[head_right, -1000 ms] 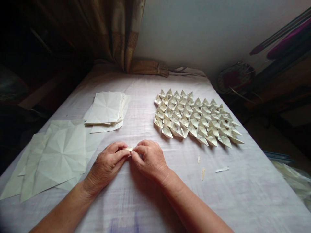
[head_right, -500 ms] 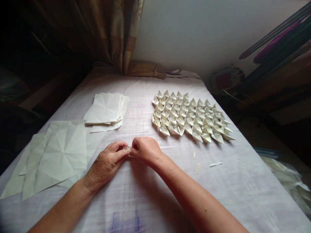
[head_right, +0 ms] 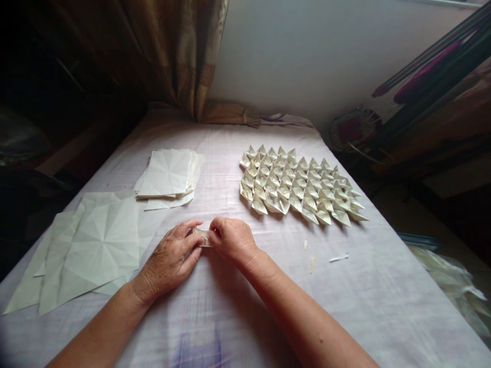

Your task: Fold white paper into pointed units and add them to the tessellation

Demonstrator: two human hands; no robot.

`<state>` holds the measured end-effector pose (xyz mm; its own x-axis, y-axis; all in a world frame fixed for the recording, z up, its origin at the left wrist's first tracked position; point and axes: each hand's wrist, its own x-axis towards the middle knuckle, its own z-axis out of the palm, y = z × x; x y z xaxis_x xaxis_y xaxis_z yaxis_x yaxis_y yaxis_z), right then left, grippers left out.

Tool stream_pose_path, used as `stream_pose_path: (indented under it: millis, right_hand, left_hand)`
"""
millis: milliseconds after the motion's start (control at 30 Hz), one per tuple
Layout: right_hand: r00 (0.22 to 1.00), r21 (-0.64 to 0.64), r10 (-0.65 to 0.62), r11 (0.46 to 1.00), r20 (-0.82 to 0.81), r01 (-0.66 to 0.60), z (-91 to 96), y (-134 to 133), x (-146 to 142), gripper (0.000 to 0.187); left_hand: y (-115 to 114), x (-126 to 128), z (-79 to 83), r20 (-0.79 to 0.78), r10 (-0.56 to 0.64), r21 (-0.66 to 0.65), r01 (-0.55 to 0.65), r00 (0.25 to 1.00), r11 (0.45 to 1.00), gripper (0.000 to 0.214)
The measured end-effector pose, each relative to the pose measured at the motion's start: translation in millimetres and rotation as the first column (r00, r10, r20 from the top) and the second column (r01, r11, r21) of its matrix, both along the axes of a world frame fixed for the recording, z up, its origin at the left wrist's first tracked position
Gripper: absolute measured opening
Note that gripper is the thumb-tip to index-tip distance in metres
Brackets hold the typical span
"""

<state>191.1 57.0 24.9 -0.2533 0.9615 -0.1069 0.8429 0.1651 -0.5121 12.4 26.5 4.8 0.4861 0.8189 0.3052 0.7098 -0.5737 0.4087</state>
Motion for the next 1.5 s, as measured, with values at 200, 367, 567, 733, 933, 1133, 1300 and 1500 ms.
stream_pose_path:
  millis: [200, 367, 567, 733, 933, 1133, 1300, 1500]
  right_hand:
    - [0.902, 0.087, 0.048, 0.996, -0.429, -0.011, -15.3, -14.5, 21.9, 0.015]
    - [0.881, 0.243, 0.240, 0.959, -0.407, -0.148, -22.9, -28.2, 30.8, 0.022]
    - [0.916, 0.491, 0.333, 0.850, -0.222, -0.190, -34.1, -28.2, 23.2, 0.010]
    - [0.922, 0.581, 0.272, 0.811, -0.275, -0.066, -21.4, -16.6, 27.3, 0.016]
    - [0.982, 0.555, -0.030, 0.821, -0.186, 0.130, 14.9, 19.1, 69.0, 0.022]
    - [0.843, 0.539, -0.537, 0.703, -0.027, 0.465, 40.6, 91.3, 156.4, 0.026]
    - [0.678, 0.452, -0.722, 0.655, 0.139, 0.605, 48.0, 144.7, 214.5, 0.034]
    - [0.619, 0.394, -0.729, 0.682, 0.292, 0.616, 37.9, 177.1, 236.9, 0.035]
  left_hand:
    - [5.8, -5.4, -3.2, 0.148, 0.046, -0.008, -0.045, 0.988, 0.999, 0.022]
    - [9.3, -7.9, -8.9, 0.188, 0.073, -0.002, -0.074, 0.980, 0.997, 0.024]
    - [12.1, -7.5, -14.7, 0.220, 0.088, 0.022, -0.095, 0.972, 0.995, 0.035]
    - [15.3, -8.8, -15.0, 0.320, 0.196, -0.077, -0.181, 0.927, 0.981, 0.040]
    - [19.2, -10.2, -10.5, 0.400, 0.289, -0.168, -0.241, 0.870, 0.956, 0.031]
    - [23.2, -10.4, -9.5, 0.425, 0.376, -0.239, -0.298, 0.824, 0.924, 0.028]
    - [26.3, -10.7, -9.6, 0.443, 0.416, -0.287, -0.313, 0.795, 0.905, 0.027]
    - [27.9, -10.4, -8.1, 0.425, 0.438, -0.304, -0.330, 0.793, 0.894, 0.024]
